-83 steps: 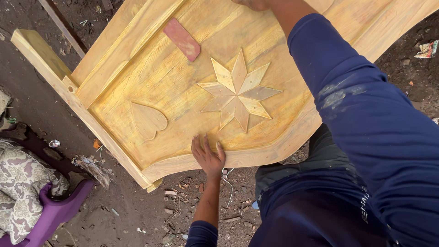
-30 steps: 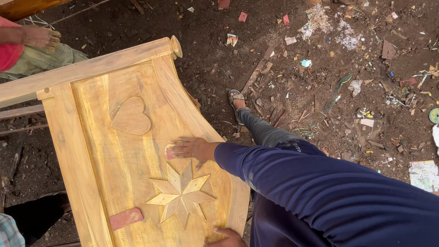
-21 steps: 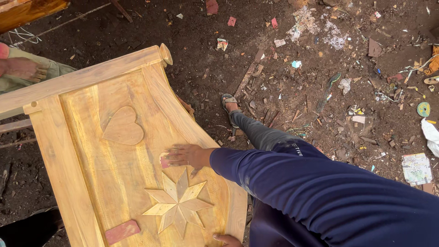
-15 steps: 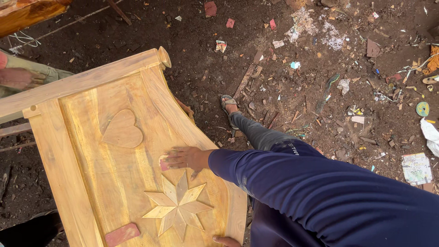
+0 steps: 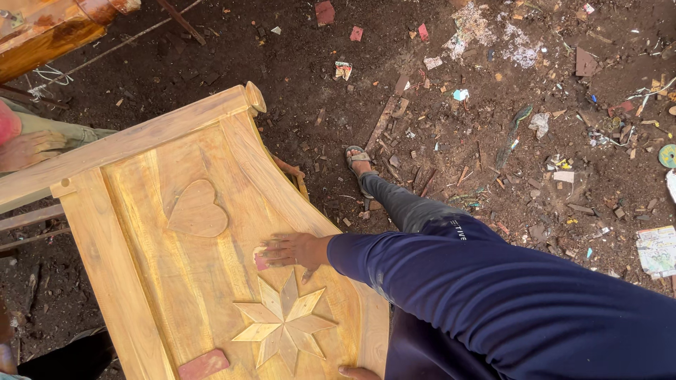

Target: The person sands the surface of a large wooden board with carved heart and star patterns using a sanding block. They move the sanding block across the flat areas and around the carved details, applying pressure to smooth the wood.

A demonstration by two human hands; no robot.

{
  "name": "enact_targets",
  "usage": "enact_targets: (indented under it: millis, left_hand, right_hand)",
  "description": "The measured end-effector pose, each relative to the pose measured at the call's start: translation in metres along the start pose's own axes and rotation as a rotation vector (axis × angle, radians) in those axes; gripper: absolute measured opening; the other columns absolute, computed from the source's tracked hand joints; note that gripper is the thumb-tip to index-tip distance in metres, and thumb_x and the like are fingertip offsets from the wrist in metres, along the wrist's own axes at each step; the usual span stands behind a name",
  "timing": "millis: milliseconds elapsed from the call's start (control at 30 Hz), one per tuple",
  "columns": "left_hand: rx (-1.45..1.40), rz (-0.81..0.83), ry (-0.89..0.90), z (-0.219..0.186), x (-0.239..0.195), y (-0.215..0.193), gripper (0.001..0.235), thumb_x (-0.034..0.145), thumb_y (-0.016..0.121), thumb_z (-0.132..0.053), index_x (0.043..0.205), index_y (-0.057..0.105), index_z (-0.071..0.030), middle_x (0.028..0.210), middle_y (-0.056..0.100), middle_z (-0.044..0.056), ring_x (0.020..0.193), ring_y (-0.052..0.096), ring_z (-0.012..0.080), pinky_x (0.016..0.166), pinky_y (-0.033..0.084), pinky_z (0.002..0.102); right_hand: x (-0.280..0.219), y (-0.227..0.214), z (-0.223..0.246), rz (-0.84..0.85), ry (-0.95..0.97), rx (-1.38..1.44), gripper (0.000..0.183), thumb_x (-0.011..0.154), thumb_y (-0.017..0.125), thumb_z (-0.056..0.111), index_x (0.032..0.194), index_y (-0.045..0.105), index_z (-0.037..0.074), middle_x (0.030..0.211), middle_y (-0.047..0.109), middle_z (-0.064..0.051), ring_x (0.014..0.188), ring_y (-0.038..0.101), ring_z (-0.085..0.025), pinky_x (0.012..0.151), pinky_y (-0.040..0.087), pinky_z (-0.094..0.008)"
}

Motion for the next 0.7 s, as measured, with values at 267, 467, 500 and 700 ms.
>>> enact_targets:
  millis: [267,467,500,700]
  left_hand:
    - [-0.012,0.026,0.025,-0.009,0.003,0.004,0.073,0.102,0.04,-0.055,0.151,0.036,0.0,0.145,0.035,0.025,0.133,0.035,0.0425,0.108,0.032,0.058]
    - [-0.002,0.054,0.017,-0.008,-0.013,0.008,0.076,0.102,0.038,-0.057,0.154,0.033,-0.002,0.151,0.03,0.025,0.139,0.03,0.043,0.111,0.028,0.061]
    - [0.0,0.061,0.018,-0.008,-0.015,0.008,0.076,0.102,0.038,-0.057,0.155,0.033,-0.002,0.152,0.03,0.025,0.14,0.029,0.0431,0.112,0.028,0.061]
    - [0.002,0.1,0.036,-0.008,-0.016,0.003,0.079,0.102,0.035,-0.059,0.158,0.03,-0.004,0.158,0.025,0.025,0.146,0.024,0.0436,0.115,0.024,0.064]
  right_hand:
    - [0.001,-0.008,0.001,0.003,-0.008,0.011,0.111,0.085,0.047,0.082,0.166,0.004,0.019,0.173,-0.006,-0.001,0.157,-0.014,-0.025,0.127,-0.013,-0.051]
    - [-0.003,-0.011,0.002,0.024,0.044,-0.013,0.118,0.086,0.052,0.083,0.167,0.002,0.014,0.176,-0.007,-0.009,0.159,-0.015,-0.028,0.127,-0.011,-0.049]
    - [-0.002,-0.011,0.002,0.039,0.033,-0.02,0.117,0.087,0.05,0.083,0.167,0.002,0.015,0.176,-0.007,-0.007,0.159,-0.015,-0.028,0.127,-0.011,-0.049]
    - [0.004,-0.007,0.001,0.156,0.051,-0.054,0.109,0.087,0.042,0.084,0.166,-0.002,0.023,0.173,-0.009,0.002,0.158,-0.014,-0.022,0.128,-0.013,-0.05]
Point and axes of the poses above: each hand's wrist, its own x-axis towards the middle knuckle, its own y-axis out of the palm, z = x × y, the point moved 8 cm from there along x, towards the middle knuckle
